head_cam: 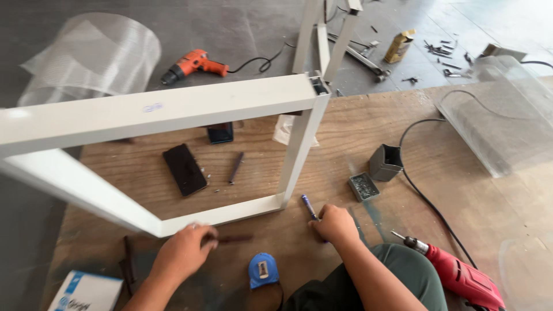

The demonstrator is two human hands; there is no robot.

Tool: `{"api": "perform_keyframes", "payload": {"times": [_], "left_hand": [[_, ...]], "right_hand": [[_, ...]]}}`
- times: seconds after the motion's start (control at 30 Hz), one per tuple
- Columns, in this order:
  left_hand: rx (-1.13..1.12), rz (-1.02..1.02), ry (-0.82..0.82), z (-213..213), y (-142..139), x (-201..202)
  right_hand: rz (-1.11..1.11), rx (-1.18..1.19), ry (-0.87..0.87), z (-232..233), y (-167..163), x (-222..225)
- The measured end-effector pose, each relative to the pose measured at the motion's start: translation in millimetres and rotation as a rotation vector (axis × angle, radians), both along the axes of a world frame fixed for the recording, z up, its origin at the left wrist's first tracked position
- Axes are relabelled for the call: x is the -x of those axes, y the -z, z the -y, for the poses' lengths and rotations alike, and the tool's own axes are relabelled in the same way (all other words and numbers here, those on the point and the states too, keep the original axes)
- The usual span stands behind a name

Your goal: The person assembles a white rectangular frame by inserting dark brown strips into slots and securing them with a red cordless drill. They then measure and mark the frame using a tape measure and a blue pen.

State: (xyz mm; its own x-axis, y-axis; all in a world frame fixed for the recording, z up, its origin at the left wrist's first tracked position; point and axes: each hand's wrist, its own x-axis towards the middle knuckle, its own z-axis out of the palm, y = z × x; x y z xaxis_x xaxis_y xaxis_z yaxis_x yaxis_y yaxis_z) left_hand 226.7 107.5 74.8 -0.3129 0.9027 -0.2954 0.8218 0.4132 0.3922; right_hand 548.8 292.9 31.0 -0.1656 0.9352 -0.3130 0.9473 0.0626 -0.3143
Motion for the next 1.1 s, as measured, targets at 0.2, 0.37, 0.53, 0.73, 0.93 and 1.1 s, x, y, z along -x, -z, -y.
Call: {"api": "perform_keyframes", "payload": {"times": [0.2, 0.37, 0.53, 0.73, 0.93, 1.1], "left_hand": [[0.144, -0.221, 0.022, 68.9, -25.7, -17.4], [0.302, 0.020, -0.162, 48.1, -13.1, -98.5], [0.347, -0.015, -0.248, -0.7, -1.6, -168.2], [0.245, 0.084, -0.199, 3.1, -1.0, -166.3], [-0.015, 0.643, -0.090, 37.9, -4.2, -93.9], [-0.130, 0.735, -0.052, 53.4, 8.5, -49.5]], "right_hand": [[-0.016, 0.115, 0.102, 21.5, -31.2, 23.7], [-0.449, 0.178, 0.494, 37.6, -56.0, 23.2], [-0.543, 0.067, 0.492, 65.5, -50.1, 27.0], [-0.591, 0.115, 0.433, 59.5, -25.6, 22.7], [-0.843, 0.665, 0.247, 78.0, -23.1, 47.0], [-0.726, 0.809, 0.121, 125.2, -49.7, 97.6]]}}
